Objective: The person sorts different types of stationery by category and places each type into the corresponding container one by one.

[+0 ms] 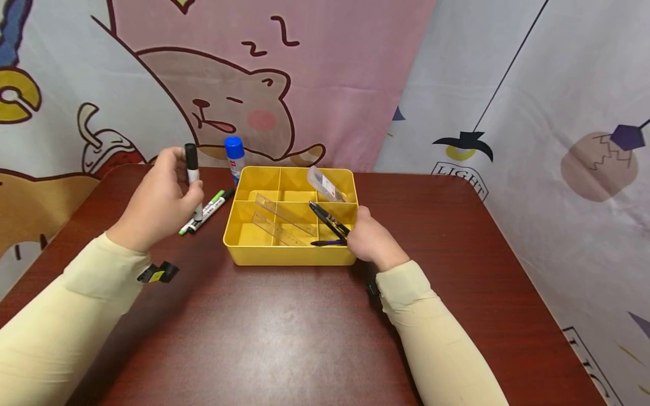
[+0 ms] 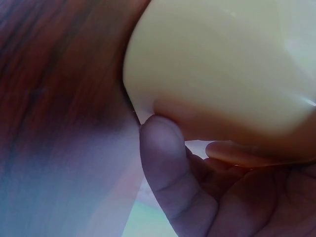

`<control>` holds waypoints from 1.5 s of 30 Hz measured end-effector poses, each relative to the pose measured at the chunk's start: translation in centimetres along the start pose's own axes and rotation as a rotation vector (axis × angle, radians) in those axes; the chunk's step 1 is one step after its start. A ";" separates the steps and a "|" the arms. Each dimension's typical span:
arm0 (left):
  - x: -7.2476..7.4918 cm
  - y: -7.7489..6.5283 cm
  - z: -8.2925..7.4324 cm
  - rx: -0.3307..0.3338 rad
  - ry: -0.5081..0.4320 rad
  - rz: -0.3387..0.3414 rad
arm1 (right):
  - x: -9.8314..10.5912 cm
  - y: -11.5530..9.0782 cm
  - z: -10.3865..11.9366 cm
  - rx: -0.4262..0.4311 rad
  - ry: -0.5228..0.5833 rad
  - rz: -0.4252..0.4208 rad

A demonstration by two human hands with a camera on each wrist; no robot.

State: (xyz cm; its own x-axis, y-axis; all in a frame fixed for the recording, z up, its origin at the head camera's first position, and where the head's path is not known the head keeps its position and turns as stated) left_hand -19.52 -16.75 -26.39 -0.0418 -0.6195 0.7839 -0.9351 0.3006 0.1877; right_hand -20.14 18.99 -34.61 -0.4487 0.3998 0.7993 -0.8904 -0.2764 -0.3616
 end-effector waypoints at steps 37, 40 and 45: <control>-3.2 -0.1 -0.9 -0.180 -0.106 -0.058 | 0.0 0.2 -0.2 0.018 0.002 -0.024; -3.3 -0.1 -0.9 -0.190 -0.120 -0.054 | 0.0 0.2 -0.2 0.015 0.002 -0.020; -3.9 -0.1 -1.0 -0.207 -0.150 -0.029 | 0.0 0.2 -0.2 0.014 0.006 -0.011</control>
State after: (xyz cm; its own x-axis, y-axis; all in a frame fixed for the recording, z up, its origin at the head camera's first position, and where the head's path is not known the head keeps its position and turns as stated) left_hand -18.89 -13.64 -28.89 -0.0823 -0.7259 0.6829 -0.8451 0.4141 0.3382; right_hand -20.28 19.07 -34.76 -0.4390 0.4085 0.8002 -0.8944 -0.2836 -0.3459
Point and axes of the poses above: each hand's wrist, its own y-axis towards the middle knuckle, its own x-axis out of the back of the hand, z = x × y, the point moved 3 cm from there along y, towards the middle knuckle, and after that the axes turned 14 degrees about z, right-handed, at the moved point
